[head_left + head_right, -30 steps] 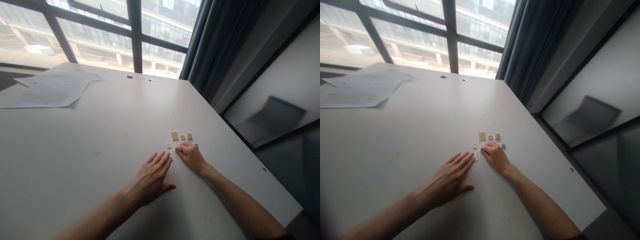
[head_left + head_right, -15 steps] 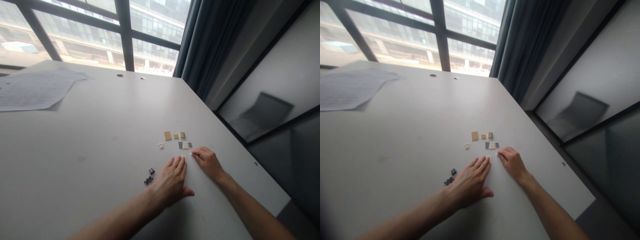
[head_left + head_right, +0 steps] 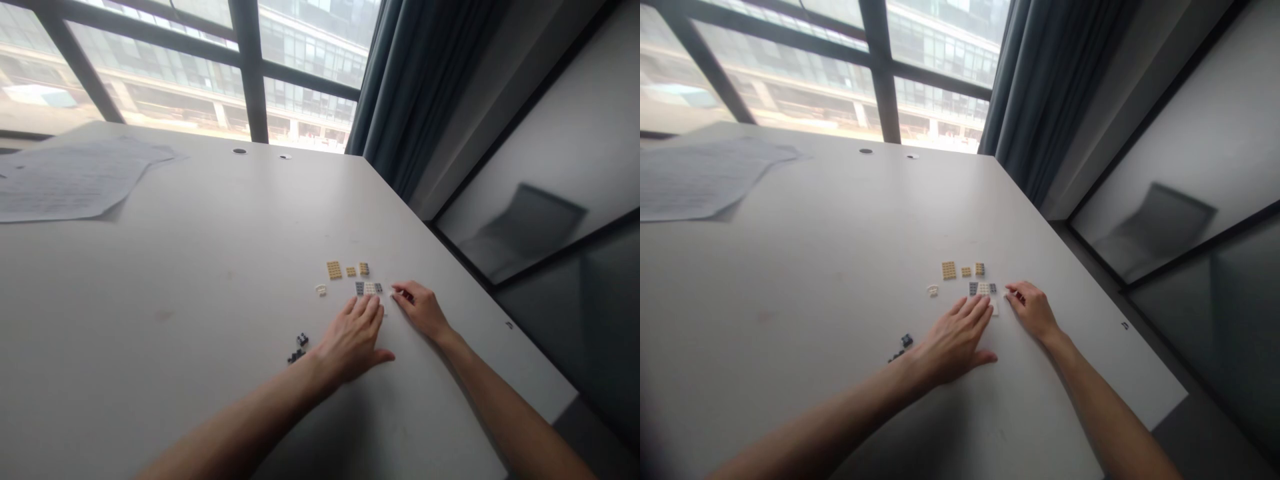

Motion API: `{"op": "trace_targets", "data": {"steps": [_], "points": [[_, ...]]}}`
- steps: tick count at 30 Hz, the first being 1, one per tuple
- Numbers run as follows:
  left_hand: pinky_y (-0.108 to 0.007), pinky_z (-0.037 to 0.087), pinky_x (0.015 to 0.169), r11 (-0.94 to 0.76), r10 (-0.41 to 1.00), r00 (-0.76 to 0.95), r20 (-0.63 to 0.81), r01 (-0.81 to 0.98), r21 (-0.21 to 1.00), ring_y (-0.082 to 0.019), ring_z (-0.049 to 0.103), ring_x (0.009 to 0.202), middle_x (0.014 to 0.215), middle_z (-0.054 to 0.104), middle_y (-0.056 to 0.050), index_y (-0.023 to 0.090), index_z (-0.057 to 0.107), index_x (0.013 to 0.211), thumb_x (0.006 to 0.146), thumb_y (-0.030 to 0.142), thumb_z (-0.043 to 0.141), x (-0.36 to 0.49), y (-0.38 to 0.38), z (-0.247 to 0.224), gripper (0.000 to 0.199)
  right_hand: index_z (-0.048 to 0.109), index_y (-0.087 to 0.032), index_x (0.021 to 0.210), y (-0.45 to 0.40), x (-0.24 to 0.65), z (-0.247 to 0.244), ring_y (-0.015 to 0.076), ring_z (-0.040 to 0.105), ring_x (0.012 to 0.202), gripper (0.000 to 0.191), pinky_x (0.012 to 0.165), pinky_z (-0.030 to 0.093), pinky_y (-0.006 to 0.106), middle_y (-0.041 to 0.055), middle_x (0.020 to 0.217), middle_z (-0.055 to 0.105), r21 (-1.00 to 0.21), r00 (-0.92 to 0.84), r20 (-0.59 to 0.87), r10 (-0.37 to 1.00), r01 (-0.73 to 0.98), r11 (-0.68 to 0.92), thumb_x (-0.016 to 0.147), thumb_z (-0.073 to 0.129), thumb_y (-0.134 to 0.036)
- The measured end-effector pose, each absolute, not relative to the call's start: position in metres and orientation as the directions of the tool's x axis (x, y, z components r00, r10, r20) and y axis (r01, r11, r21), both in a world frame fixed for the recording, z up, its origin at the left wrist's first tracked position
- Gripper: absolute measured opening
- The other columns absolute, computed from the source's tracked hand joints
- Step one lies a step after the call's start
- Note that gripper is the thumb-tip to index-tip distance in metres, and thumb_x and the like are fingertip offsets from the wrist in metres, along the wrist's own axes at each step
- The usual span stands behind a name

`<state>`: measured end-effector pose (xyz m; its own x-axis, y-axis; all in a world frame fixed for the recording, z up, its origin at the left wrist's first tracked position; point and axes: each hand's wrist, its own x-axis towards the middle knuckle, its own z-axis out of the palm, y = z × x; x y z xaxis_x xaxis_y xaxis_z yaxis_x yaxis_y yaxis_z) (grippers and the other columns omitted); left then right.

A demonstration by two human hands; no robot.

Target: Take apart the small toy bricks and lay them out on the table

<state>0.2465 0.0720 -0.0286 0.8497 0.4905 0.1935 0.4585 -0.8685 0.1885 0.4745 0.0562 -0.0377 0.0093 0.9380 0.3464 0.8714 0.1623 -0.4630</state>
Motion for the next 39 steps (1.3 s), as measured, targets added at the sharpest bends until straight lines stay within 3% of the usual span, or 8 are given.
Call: {"op": "trace_targets", "data": {"steps": [2,7,17,22,26,30,35,39], "points": [[-0.042,0.022,0.114,-0.847,0.531,0.816,0.227,0.501,0.179,-0.029,0.029,0.138,0.149,0.033,-0.016,0.009,0.035,0.140,0.086,0.067,0.036,0.223,0.084,-0.026,0.079,0.065,-0.018,0.101,0.054,0.472,-0.035,0.0173,0.059,0.068,0.019,0.068,0.051,0.032,0.0050,0.088,0.066,-0.457,0.045,0.381,0.923,0.878,0.145,0.085,0.057,-0.025],[-0.043,0.025,0.112,-0.758,0.651,0.749,0.124,0.630,0.169,-0.028,0.034,0.136,0.146,0.038,-0.016,0.012,0.040,0.138,0.089,0.065,0.031,0.162,0.115,-0.026,0.073,0.064,-0.020,0.101,0.045,0.456,-0.029,0.0186,0.060,0.075,0.016,0.070,0.053,0.033,0.0061,0.095,0.065,-0.411,-0.039,0.442,0.896,0.879,0.241,0.088,0.055,-0.023],[-0.049,0.027,0.110,-0.841,0.514,0.853,0.089,0.481,0.246,-0.030,0.036,0.135,0.143,0.044,-0.012,0.014,0.043,0.136,0.089,0.067,0.029,0.195,0.110,-0.029,0.073,0.064,-0.020,0.100,0.028,0.440,-0.026,0.0229,0.062,0.090,0.015,0.081,0.053,0.039,0.0077,0.097,0.066,-0.317,-0.179,0.478,0.860,0.878,0.359,0.089,0.054,-0.019],[-0.044,0.034,0.106,-0.787,0.603,0.774,0.191,0.540,0.297,-0.026,0.042,0.129,0.142,0.044,-0.011,0.019,0.040,0.138,0.093,0.057,0.032,0.161,0.126,-0.011,0.059,0.064,-0.020,0.101,0.016,0.418,-0.028,0.0227,0.061,0.093,0.016,0.083,0.053,0.039,0.0081,0.095,0.066,-0.298,-0.239,0.506,0.829,0.853,0.428,0.089,0.054,-0.018],[-0.045,0.041,0.099,-0.687,0.726,0.624,0.288,0.651,0.321,-0.026,0.049,0.120,0.134,0.052,-0.012,0.018,0.047,0.131,0.095,0.050,0.033,0.092,0.125,-0.006,0.050,0.061,-0.017,0.112,0.014,0.380,-0.030,0.0214,0.061,0.096,0.025,0.086,0.053,0.038,0.0101,0.104,0.067,-0.259,-0.469,0.462,0.753,0.740,0.620,0.089,0.052,-0.018],[-0.041,0.041,0.100,-0.823,0.567,0.733,0.376,0.529,0.208,-0.026,0.049,0.121,0.132,0.054,-0.011,0.020,0.047,0.132,0.091,0.049,0.047,0.045,0.088,-0.016,0.050,0.056,-0.013,0.121,0.025,0.347,-0.030,0.0217,0.058,0.107,0.033,0.093,0.050,0.037,0.0120,0.117,0.065,-0.202,-0.637,0.417,0.648,0.630,0.749,0.090,0.049,-0.013],[-0.041,0.038,0.105,-0.900,0.437,0.849,0.298,0.414,0.139,-0.027,0.048,0.123,0.133,0.054,-0.012,0.018,0.045,0.135,0.087,0.057,0.050,0.049,0.041,-0.028,0.062,0.056,-0.012,0.123,0.040,0.325,-0.032,0.0223,0.055,0.113,0.035,0.095,0.048,0.037,0.0120,0.122,0.063,-0.141,-0.735,0.368,0.569,0.561,0.816,0.090,0.046,-0.009],[-0.042,0.031,0.110,-0.909,0.414,0.887,0.204,0.391,0.144,-0.027,0.045,0.127,0.139,0.049,-0.012,0.018,0.036,0.141,0.087,0.062,0.042,0.065,0.037,-0.031,0.070,0.058,-0.013,0.121,0.038,0.337,-0.033,0.0230,0.057,0.109,0.034,0.092,0.048,0.039,0.0124,0.118,0.065,-0.091,-0.707,0.353,0.613,0.626,0.774,0.090,0.046,-0.008]]}}
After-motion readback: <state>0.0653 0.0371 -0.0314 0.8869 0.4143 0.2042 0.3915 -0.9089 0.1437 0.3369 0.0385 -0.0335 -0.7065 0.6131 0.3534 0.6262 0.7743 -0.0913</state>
